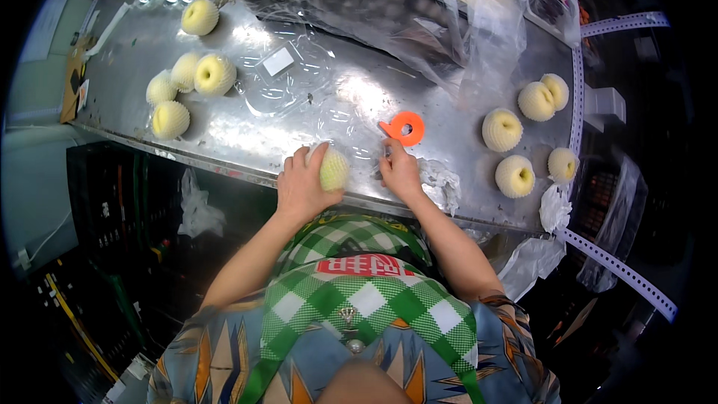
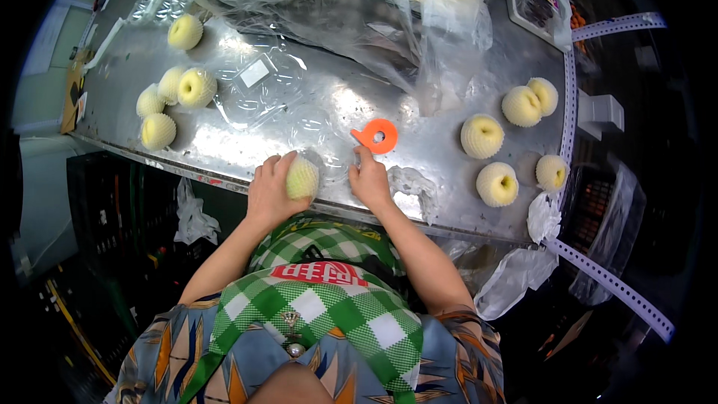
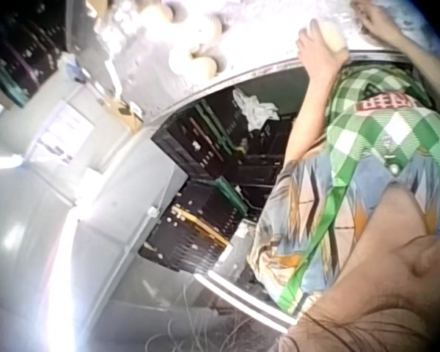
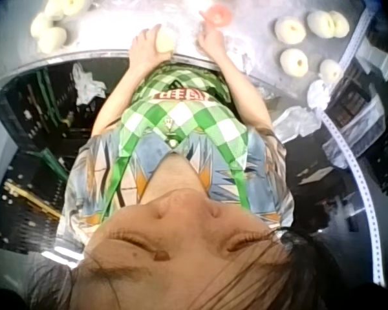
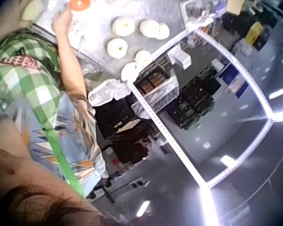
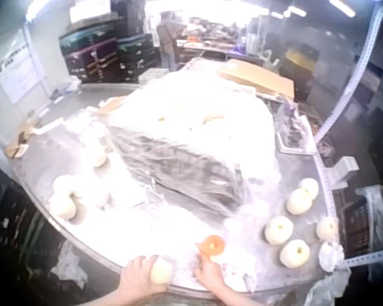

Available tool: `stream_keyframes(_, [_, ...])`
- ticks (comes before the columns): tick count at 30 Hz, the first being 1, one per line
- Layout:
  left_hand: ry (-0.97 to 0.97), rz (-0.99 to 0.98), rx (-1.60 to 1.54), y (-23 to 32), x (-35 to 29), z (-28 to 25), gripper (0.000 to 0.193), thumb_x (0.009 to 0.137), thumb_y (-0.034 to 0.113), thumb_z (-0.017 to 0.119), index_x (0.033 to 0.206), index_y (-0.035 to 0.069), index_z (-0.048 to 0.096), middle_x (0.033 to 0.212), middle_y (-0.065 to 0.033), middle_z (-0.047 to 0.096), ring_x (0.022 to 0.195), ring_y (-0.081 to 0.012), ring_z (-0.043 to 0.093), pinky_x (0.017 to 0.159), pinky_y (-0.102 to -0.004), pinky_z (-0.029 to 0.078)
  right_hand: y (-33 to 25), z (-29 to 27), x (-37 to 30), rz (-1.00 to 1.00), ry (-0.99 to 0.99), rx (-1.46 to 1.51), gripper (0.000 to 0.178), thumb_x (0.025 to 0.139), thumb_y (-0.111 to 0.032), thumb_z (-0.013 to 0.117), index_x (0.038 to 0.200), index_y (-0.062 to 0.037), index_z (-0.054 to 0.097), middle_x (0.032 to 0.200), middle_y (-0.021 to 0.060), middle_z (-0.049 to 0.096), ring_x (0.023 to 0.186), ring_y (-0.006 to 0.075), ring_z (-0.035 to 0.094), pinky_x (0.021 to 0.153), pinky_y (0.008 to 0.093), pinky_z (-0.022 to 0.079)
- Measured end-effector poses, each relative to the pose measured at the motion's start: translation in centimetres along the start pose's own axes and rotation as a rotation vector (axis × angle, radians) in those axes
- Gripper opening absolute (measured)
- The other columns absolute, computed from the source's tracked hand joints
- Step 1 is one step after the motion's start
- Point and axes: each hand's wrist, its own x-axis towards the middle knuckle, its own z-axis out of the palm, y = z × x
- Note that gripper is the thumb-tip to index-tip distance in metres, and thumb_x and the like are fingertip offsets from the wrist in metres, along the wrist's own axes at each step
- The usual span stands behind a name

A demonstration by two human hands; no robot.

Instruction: The person wraps individual apples in foam netting, places them into plastic bags, and seals the bags with a handheld tape dispenser. The person then places the packaged apples into a black crate and moves the crate to a stack of other crates.

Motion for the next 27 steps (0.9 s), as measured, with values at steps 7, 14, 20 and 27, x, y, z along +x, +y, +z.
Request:
stream_keyframes(7, [0.173,0.150,-0.077,-1.1,-0.9,1.4,0.103,0.051,0.029,0.087,0.139,0.013,0.035,0.137,-0.0221,0.031,0.124,-0.0402,0.035,0.099,-0.0464,0.035,3.4,1.4,1.6,-0.202,0.074,-0.080,0.029,0.084,-0.007,0.053,0.113,-0.0037,0.050,0.058,0.0114,0.060,0.047,0.0231,0.063,0.048,0.0359,0.049])
stream_keyframes(14, [0.149,0.118,0.087,0.8,-1.4,1.3,0.105,0.048,0.032,0.088,0.138,0.015,0.037,0.137,-0.0215,0.032,0.122,-0.0394,0.038,0.100,-0.0458,0.036,3.5,1.2,1.6,-0.228,0.106,-0.099,0.031,0.083,-0.007,0.054,0.113,-0.0035,0.051,0.060,0.0129,0.060,0.047,0.0240,0.062,0.050,0.0365,0.050])
stream_keyframes(20, [0.282,0.176,-0.097,-1.2,-0.8,3.0,0.085,0.053,0.020,0.082,0.130,0.014,0.045,0.127,-0.0220,0.041,0.116,-0.0393,0.043,0.096,-0.0451,0.039,3.0,1.4,1.4,-0.255,0.147,-0.104,0.030,0.082,-0.008,0.053,0.112,-0.0038,0.053,0.063,0.0163,0.062,0.052,0.0297,0.063,0.058,0.0412,0.051])
stream_keyframes(27, [0.166,0.149,0.091,0.7,-0.2,1.6,0.088,0.054,0.027,0.081,0.132,0.011,0.043,0.127,-0.0222,0.044,0.114,-0.0398,0.047,0.094,-0.0457,0.042,2.2,0.8,1.0,-0.156,0.071,-0.048,0.037,0.079,-0.009,0.057,0.115,-0.0037,0.052,0.086,0.0257,0.062,0.081,0.0411,0.061,0.074,0.0490,0.048])
